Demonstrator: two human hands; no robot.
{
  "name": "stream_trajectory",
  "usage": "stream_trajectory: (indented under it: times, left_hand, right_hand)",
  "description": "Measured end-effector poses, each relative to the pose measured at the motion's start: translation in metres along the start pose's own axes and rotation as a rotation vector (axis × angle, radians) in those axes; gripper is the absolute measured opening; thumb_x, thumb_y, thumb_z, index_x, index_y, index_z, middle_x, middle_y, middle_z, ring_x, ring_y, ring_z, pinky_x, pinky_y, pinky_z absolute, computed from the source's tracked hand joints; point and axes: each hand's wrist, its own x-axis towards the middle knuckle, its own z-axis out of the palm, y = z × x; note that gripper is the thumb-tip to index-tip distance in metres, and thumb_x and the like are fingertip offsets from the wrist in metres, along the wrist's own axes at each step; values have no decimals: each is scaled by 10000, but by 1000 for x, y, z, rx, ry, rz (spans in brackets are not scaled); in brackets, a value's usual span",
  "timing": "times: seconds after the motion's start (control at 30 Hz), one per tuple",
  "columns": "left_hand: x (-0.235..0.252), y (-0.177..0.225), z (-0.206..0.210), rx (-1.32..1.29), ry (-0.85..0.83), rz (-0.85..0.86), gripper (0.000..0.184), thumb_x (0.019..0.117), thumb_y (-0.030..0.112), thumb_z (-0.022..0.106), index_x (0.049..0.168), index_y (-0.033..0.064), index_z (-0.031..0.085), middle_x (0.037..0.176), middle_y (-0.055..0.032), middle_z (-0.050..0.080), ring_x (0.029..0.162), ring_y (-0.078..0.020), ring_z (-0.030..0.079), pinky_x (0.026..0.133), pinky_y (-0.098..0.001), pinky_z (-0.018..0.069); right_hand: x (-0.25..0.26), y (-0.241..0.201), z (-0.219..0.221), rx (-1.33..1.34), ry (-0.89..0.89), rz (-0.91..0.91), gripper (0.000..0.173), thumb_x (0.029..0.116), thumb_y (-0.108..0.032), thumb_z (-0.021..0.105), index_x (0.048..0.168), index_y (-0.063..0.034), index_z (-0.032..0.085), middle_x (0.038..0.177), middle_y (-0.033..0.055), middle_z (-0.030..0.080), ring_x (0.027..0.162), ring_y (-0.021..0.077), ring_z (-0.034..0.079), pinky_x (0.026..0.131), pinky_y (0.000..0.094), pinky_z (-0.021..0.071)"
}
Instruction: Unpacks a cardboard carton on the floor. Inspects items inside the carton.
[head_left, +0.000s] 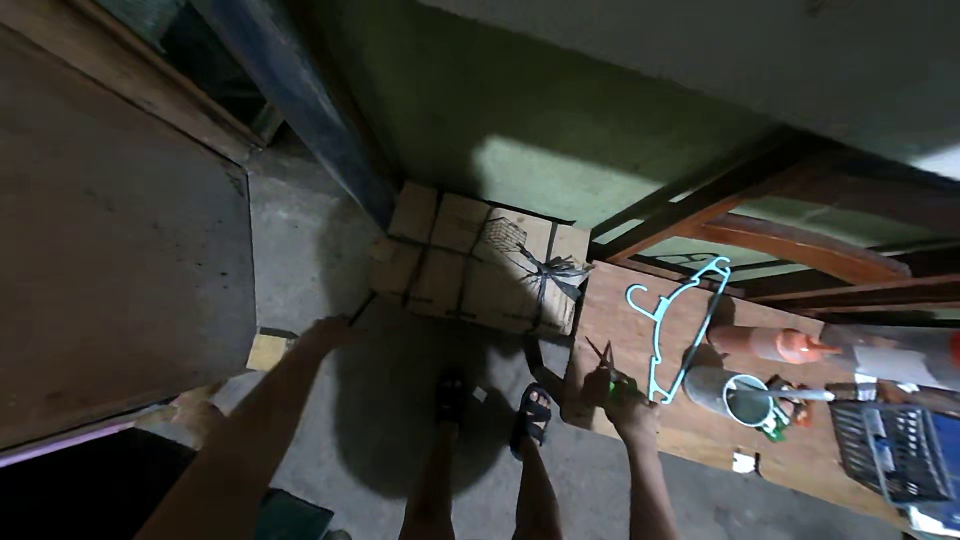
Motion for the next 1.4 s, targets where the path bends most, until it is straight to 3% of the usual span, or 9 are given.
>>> stream_trajectory:
  times: [0.17,0.3,0.4,0.6,0.77,0.93,1.07,1.2,1.4]
  left_hand:
    - [-21,150,41,-12,172,522,493,1039,278,577,1470,48,508,1469,-211,521,1341,-391,521,1117,-550,411]
    - [-23,236,48,-621,359,291,773,999,196,647,1604,19,199,1546,-315,373,1348,-455,489,1085,-558,434]
    - [-1,260,54,-987,483,92,616,974,233,686,1461,-37,423,1406,-296,518,1268,-410,560,1048,-521,477]
    - [-11,221,77,-1049,479,262,414,1092,292,479,1304,-40,606,1117,-267,668,1010,-378,659,921,-545,518]
    - [-49,138,89,-926,407,165,430,1111,244,422,1377,-70,545,1195,-285,650,1091,-355,651,989,-479,497]
    - [19,40,41,-915,486,175,395,1088,255,492,1297,-66,591,1207,-299,638,1104,-414,634,989,-587,476]
    - [65,47,5,-1192,648,-92,504,1085,378,465,1316,-52,590,1254,-302,615,1146,-416,605,996,-586,453]
    - [48,73,-18,-627,730,180,687,975,184,668,1550,32,323,1559,-297,345,1393,-469,429,1102,-559,424]
    - [58,88,-31,302,493,672,635,878,143,782,1461,285,573,1679,-22,277,1560,-395,117,1172,-744,21]
  right_hand:
    - [-6,-22,-5,168,-126,16,444,983,-195,683,1334,65,600,1349,308,589,1264,454,571,1079,595,431]
    - [-19,-43,1,179,-253,-121,497,974,-235,704,1376,35,588,1255,271,661,1161,401,648,1036,556,474]
    - [-20,-59,5,238,-386,-266,550,935,-261,754,1335,77,584,1178,254,676,1072,330,662,989,481,506]
    - [3,-127,4,204,-595,-452,424,1001,-287,666,1230,67,623,1090,203,658,933,237,620,890,412,515]
    - [9,-192,-11,-34,-599,-555,510,1012,-339,643,1355,35,589,1314,251,625,1234,345,601,1093,508,437]
    - [-8,-130,-19,247,-307,-343,624,902,-195,790,1392,79,518,1322,274,599,1205,335,606,1052,453,487]
    - [7,-28,-13,174,-182,-160,482,942,-92,708,1345,124,555,1316,356,577,1230,464,572,1059,567,445]
    - [5,13,-7,176,-64,-146,549,911,-47,734,1372,154,514,1364,403,524,1289,523,512,1112,580,385]
    - [13,3,14,-28,-81,60,779,848,-254,844,1474,33,479,1521,388,371,1439,559,316,1193,599,277]
